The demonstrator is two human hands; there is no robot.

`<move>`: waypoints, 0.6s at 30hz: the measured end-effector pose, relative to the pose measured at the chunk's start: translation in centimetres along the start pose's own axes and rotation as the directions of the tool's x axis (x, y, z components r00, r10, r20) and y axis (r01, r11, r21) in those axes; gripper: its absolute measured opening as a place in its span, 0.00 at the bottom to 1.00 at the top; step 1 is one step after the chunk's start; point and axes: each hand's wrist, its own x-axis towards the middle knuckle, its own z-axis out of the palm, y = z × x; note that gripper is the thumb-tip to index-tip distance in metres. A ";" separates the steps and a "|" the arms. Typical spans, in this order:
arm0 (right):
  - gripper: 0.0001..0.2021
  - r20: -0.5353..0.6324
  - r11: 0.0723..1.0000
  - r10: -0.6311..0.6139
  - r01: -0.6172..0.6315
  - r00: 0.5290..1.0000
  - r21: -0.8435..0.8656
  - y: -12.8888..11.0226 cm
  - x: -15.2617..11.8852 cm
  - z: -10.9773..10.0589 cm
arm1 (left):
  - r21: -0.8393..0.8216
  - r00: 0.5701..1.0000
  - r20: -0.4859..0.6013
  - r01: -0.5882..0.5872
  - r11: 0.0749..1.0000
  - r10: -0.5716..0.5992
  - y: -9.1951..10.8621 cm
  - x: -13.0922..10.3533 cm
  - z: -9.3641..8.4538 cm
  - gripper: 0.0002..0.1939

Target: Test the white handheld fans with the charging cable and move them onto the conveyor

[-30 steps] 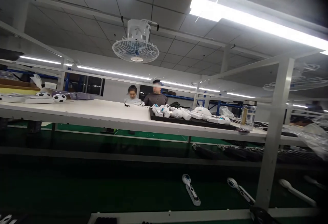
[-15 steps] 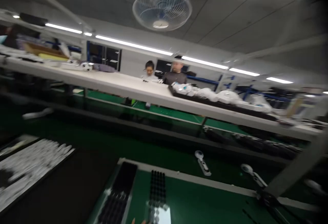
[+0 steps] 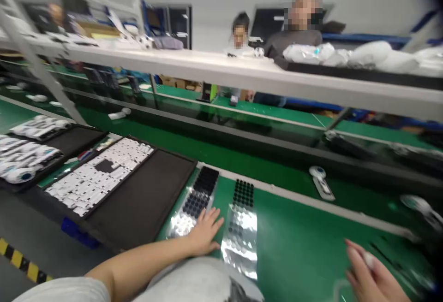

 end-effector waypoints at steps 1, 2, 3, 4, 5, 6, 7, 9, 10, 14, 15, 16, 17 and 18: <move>0.25 -0.032 0.999 0.027 -0.026 0.999 0.018 -0.5 -0.3 0.5 | 0.005 1.000 0.009 0.003 1.000 -0.003 0.3 0.2 0.0 0.42; 0.25 -0.087 0.992 0.042 -0.032 0.995 0.119 -0.9 -0.4 1.1 | -0.002 1.000 0.015 -0.001 1.000 0.001 0.5 0.4 0.0 0.41; 0.24 -0.065 0.976 0.036 -0.021 0.997 0.219 -1.3 -0.4 1.7 | -0.015 1.000 0.015 -0.006 1.000 0.007 0.7 0.7 0.2 0.40; 0.23 -0.019 0.951 0.026 -0.019 0.999 0.309 -1.6 -0.3 2.3 | -0.026 1.000 0.013 -0.013 1.000 0.013 0.8 1.1 0.3 0.39; 0.24 0.000 0.947 0.040 -0.037 0.999 0.318 -1.7 -0.2 2.9 | -0.035 1.000 0.011 -0.021 0.999 0.021 1.0 1.5 0.5 0.38; 0.23 0.010 0.948 0.061 -0.061 0.998 0.313 -1.6 0.0 3.5 | -0.044 1.000 0.008 -0.029 0.999 0.029 1.1 1.9 0.7 0.37; 0.23 0.025 0.945 0.077 -0.081 0.997 0.316 -1.4 0.1 4.1 | -0.050 0.999 0.006 -0.037 0.998 0.037 1.3 2.2 0.8 0.36; 0.24 0.057 0.941 0.106 -0.119 0.993 0.318 -0.8 0.0 5.0 | -0.054 0.999 0.003 -0.049 0.997 0.049 1.7 2.8 1.0 0.35; 0.24 0.081 0.935 0.114 -0.135 0.990 0.329 -0.5 -0.1 5.4 | -0.053 0.999 0.002 -0.051 0.997 0.051 2.0 3.0 1.0 0.35; 0.28 0.193 0.907 0.130 -0.195 0.973 0.373 0.9 -0.3 7.2 | -0.046 0.999 0.009 -0.045 0.998 0.046 2.8 3.3 1.3 0.35; 0.28 0.215 0.903 0.136 -0.210 0.967 0.376 1.3 -0.3 7.6 | -0.047 0.999 0.015 -0.043 0.998 0.043 2.9 3.3 1.3 0.34; 0.29 0.233 0.900 0.143 -0.224 0.962 0.374 1.7 -0.2 8.1 | -0.049 0.999 0.022 -0.038 0.998 0.039 3.0 3.2 1.4 0.34; 0.29 0.247 0.899 0.152 -0.238 0.957 0.368 2.1 0.0 8.6 | -0.053 0.999 0.029 -0.032 0.998 0.033 3.0 3.1 1.4 0.33; 0.29 0.258 0.900 0.162 -0.250 0.953 0.356 2.5 0.2 9.0 | -0.059 0.999 0.036 -0.022 0.998 0.024 3.1 3.0 1.4 0.33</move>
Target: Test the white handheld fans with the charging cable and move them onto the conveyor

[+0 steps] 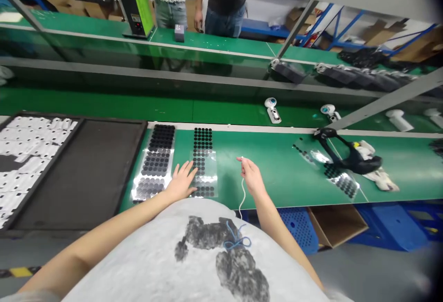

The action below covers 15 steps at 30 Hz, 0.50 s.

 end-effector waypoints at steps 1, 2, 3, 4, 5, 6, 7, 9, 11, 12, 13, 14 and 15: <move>0.29 0.002 1.000 0.014 -0.014 1.000 -0.014 0.5 0.4 0.2 | -0.008 1.000 0.006 0.012 1.000 -0.012 0.0 -0.2 0.0 0.33; 0.29 0.001 0.999 0.027 -0.027 1.000 -0.034 1.0 0.8 0.4 | -0.017 1.000 0.013 0.027 1.000 -0.026 0.1 -0.4 -0.1 0.33; 0.29 -0.004 0.997 0.040 -0.040 0.999 -0.060 1.4 1.1 0.6 | -0.028 0.999 0.018 0.043 0.999 -0.043 0.1 -0.7 -0.3 0.33; 0.31 -0.014 0.994 0.052 -0.053 0.999 -0.092 1.8 1.4 0.7 | -0.040 0.998 0.023 0.063 0.997 -0.062 0.2 -1.0 -0.5 0.33; 0.32 -0.028 0.990 0.060 -0.063 0.998 -0.128 2.0 1.6 0.8 | -0.054 0.996 0.026 0.085 0.995 -0.084 0.3 -1.4 -0.9 0.34; 0.34 -0.043 0.983 0.064 -0.070 0.997 -0.168 2.0 1.6 0.9 | -0.069 0.994 0.028 0.110 0.992 -0.109 0.4 -1.9 -1.3 0.34; 0.37 -0.060 0.975 0.060 -0.072 0.996 -0.209 2.0 1.6 1.0 | -0.086 0.990 0.028 0.138 0.987 -0.136 0.4 -2.6 -1.8 0.34; 0.38 -0.066 0.957 0.036 -0.054 0.997 -0.287 1.5 1.2 0.8 | -0.122 0.980 0.025 0.201 0.972 -0.200 0.3 -4.5 -2.7 0.32; 0.34 -0.034 0.936 0.004 -0.015 0.999 -0.351 1.1 0.7 0.5 | -0.150 0.961 0.012 0.275 0.950 -0.276 -0.1 -7.5 -3.2 0.30; 0.28 0.002 0.926 -0.014 0.014 1.000 -0.377 1.0 0.6 0.3 | -0.168 0.946 0.006 0.320 0.933 -0.323 -0.3 -9.4 -3.2 0.29; 0.23 0.045 0.916 -0.033 0.048 0.998 -0.399 0.9 0.7 0.1 | -0.189 0.923 0.003 0.378 0.906 -0.384 -0.6 -11.6 -3.0 0.28; 0.17 0.093 0.904 -0.052 0.087 0.994 -0.418 0.9 0.9 0.2 | -0.207 0.891 0.006 0.445 0.871 -0.454 -0.7 -14.0 -2.6 0.27; 0.16 0.148 0.891 -0.077 0.135 0.986 -0.433 1.0 1.3 0.4 | -0.234 0.835 0.025 0.540 0.809 -0.550 -0.7 -16.4 -2.0 0.27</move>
